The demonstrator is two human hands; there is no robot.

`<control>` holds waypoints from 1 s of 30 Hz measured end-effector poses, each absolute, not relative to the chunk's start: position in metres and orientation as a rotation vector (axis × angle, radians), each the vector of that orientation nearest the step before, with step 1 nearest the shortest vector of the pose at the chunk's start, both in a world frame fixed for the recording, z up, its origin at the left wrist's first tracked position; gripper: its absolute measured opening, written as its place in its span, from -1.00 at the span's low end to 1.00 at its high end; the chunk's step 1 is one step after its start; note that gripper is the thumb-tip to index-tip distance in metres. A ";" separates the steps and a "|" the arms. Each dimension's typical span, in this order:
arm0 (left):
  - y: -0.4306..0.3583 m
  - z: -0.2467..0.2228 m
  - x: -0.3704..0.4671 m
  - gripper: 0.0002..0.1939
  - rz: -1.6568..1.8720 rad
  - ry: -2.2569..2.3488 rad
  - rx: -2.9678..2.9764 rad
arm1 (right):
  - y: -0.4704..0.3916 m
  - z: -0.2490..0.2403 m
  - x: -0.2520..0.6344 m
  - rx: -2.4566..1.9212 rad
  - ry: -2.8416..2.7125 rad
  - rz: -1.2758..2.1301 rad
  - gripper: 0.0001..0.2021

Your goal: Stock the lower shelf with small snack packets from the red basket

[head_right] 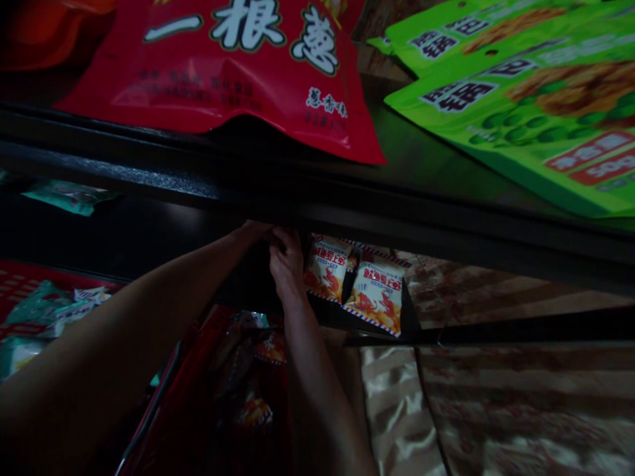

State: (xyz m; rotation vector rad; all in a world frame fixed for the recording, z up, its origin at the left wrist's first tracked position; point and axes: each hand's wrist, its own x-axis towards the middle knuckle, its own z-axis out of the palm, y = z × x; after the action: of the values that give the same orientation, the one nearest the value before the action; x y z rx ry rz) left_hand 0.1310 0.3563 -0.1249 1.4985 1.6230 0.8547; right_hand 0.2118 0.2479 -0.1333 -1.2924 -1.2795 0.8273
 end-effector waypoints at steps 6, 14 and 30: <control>0.358 -0.128 0.128 -0.58 0.975 1.540 1.392 | 0.244 -0.121 0.209 -1.308 -1.299 0.851 -0.74; 0.360 -0.126 0.124 -0.58 0.997 1.484 1.404 | 0.242 -0.114 0.207 -1.357 -1.377 0.799 -0.75; 0.352 -0.124 0.128 -0.70 1.096 1.425 1.480 | 0.246 -0.113 0.209 -1.400 -1.421 0.702 -0.78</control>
State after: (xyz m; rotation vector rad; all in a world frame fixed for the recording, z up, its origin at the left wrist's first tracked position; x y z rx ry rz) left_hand 0.1283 0.3515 -0.1239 1.4803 1.4248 1.0960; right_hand 0.2087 0.2458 -0.1127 -1.4003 -1.4212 0.7019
